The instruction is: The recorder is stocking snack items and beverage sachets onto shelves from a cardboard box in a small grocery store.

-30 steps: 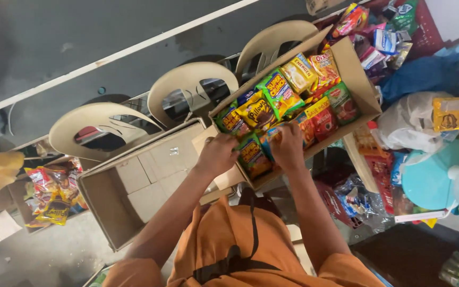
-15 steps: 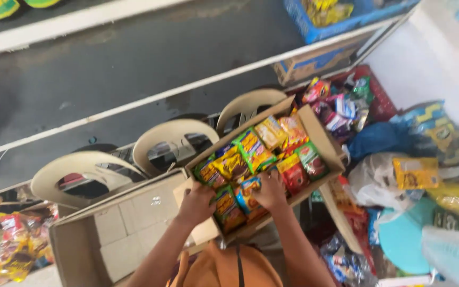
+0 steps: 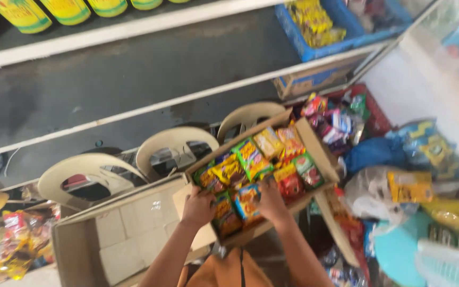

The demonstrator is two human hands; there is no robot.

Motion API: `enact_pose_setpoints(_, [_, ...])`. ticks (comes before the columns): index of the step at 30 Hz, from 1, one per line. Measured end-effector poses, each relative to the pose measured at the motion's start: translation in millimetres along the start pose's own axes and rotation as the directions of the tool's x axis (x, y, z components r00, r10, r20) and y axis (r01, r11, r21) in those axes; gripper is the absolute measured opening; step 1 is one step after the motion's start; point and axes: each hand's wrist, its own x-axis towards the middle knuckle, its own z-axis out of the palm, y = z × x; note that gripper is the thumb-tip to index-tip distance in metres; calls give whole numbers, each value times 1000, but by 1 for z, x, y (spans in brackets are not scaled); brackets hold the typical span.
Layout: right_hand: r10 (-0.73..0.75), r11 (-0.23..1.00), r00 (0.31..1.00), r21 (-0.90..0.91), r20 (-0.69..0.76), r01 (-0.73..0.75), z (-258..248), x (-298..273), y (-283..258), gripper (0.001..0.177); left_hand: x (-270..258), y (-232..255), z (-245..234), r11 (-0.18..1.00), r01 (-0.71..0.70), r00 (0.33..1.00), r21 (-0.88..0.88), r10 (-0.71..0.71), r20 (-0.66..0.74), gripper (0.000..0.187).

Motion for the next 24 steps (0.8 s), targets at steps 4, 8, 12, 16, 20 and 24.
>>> enact_pose_setpoints(4, [128, 966, 992, -225, -17, -128, -9, -34, -15, 58, -8, -2, -4, 999, -33, 999, -21, 33, 16, 18])
enact_pose_setpoints(8, [129, 929, 957, -306, -262, -209, -6, -47, -17, 54, 3, -10, 0, 995, -78, 997, -67, 79, 4, 20])
enact_pose_setpoints(12, [28, 957, 920, -256, -391, -138, 5, -59, -11, 39, -4, -18, 19, 997, -54, 998, -63, 57, 36, 19])
enact_pose_setpoints(16, [20, 950, 890, -268, -455, -159, 14, -53, -2, 38, 3, -14, 2, 995, -75, 996, -64, 79, 51, 27])
enact_pose_setpoints(20, [39, 932, 912, -314, -409, -181, 19, -57, -6, 36, -7, -16, 6, 993, -71, 997, -94, 72, 8, 22])
enact_pose_setpoints(24, [62, 927, 931, -325, -360, -187, 9, -56, -17, 33, -8, -12, 1, 997, -5, 999, -78, 8, 42, 23])
